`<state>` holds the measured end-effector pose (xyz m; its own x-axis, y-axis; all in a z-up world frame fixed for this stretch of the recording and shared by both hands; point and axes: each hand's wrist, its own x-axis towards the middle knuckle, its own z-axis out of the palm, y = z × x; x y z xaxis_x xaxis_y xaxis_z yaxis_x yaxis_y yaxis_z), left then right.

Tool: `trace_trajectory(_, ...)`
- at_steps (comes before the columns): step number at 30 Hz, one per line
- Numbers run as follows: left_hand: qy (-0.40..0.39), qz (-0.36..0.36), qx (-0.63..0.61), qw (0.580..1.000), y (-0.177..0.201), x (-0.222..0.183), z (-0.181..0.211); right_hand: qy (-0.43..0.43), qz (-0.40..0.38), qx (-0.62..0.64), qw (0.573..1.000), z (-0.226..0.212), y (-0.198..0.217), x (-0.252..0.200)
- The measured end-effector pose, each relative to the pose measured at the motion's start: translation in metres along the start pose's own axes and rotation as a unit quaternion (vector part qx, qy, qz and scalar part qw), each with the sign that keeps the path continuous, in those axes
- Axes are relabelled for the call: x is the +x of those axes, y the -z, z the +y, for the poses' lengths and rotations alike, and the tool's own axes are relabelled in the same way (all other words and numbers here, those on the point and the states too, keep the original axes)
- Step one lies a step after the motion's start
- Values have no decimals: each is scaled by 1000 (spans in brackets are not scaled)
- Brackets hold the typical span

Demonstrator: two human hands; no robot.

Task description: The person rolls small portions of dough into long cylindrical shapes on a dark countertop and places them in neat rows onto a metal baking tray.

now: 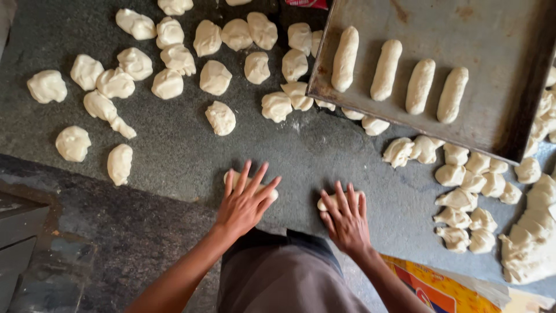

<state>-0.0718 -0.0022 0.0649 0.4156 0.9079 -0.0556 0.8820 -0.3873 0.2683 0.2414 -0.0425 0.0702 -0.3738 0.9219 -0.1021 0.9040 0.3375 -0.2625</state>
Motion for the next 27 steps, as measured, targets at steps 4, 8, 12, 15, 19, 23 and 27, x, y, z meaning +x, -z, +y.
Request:
trace_trajectory(4,151,-27,-2,988,8,125,-8,-21,-36,-95,995,-3,14,127)
trace_trajectory(8,160,214,14,964,30,208,-17,8,61,9,998,-1,49,218)
trace_trajectory(12,77,148,-121,979,58,185,-38,-148,23,220,964,16,71,199)
trace_trajectory(15,44,65,-233,969,65,132,-55,-99,-6,195,976,37,69,153)
trace_trajectory(19,-53,115,-142,982,65,89,-66,-3,48,129,990,45,43,128)
trace_trajectory(23,57,-27,-173,983,94,91,-53,-70,14,62,996,38,50,123)
trace_trajectory(27,38,-23,-160,986,155,85,-25,-113,-54,82,989,17,111,99)
